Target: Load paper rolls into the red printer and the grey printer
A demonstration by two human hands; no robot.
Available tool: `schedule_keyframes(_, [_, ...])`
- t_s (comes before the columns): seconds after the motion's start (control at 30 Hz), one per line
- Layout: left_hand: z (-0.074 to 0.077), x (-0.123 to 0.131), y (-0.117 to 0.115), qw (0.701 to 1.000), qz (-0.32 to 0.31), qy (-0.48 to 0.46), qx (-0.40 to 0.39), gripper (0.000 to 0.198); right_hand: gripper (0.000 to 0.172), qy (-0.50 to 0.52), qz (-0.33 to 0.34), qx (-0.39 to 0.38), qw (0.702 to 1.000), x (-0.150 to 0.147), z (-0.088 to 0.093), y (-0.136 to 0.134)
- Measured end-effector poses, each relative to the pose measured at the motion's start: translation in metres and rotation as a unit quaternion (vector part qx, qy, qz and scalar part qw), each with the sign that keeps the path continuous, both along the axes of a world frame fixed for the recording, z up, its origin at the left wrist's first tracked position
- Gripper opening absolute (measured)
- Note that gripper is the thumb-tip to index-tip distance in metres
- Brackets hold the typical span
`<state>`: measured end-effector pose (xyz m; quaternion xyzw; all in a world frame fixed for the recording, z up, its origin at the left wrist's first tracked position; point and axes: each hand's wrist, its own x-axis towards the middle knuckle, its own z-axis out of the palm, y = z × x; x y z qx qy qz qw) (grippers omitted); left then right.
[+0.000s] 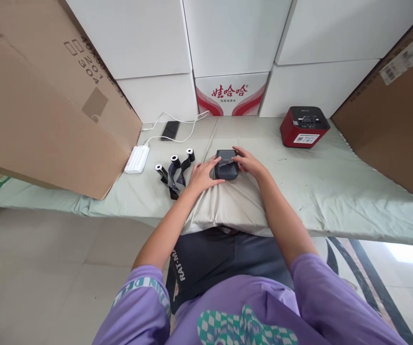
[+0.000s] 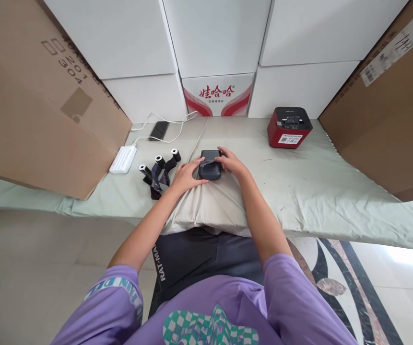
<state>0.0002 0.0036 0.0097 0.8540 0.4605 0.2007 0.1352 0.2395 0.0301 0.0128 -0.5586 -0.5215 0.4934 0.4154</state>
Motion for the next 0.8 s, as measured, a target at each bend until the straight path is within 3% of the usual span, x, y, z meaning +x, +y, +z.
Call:
schedule_keyframes(0.2, [0.005, -0.003, -0.006, 0.999, 0.010, 0.020, 0.041, 0.089, 0.078, -0.023, -0.075, 0.095, 0.992, -0.022, 0.002, -0.009])
schedule_keyframes(0.33, [0.026, 0.019, -0.012, 0.997, -0.009, 0.000, 0.074, 0.091, 0.087, -0.017, -0.076, 0.145, 0.986, 0.002, 0.020, -0.016])
schedule_keyframes(0.43, [0.037, 0.069, -0.018, 0.996, -0.040, -0.012, 0.083, 0.095, 0.085, -0.033, -0.129, 0.173, 0.976, 0.054, 0.028, -0.029])
schedule_keyframes(0.5, [0.036, 0.117, -0.024, 0.994, -0.069, -0.026, 0.079, 0.099, 0.083, -0.048, -0.177, 0.175, 0.967, 0.098, 0.027, -0.043])
schedule_keyframes(0.6, [0.021, 0.193, -0.033, 0.994, -0.093, -0.040, 0.038, 0.114, 0.078, -0.069, -0.237, 0.150, 0.957, 0.163, 0.021, -0.068])
schedule_keyframes(0.67, [0.010, 0.235, -0.039, 0.994, -0.103, -0.031, 0.006, 0.113, 0.078, -0.078, -0.267, 0.130, 0.952, 0.196, 0.015, -0.082])
schedule_keyframes(0.8, [-0.001, 0.278, -0.049, 0.993, -0.113, -0.019, -0.033, 0.107, 0.083, -0.075, -0.286, 0.098, 0.950, 0.231, 0.003, -0.096])
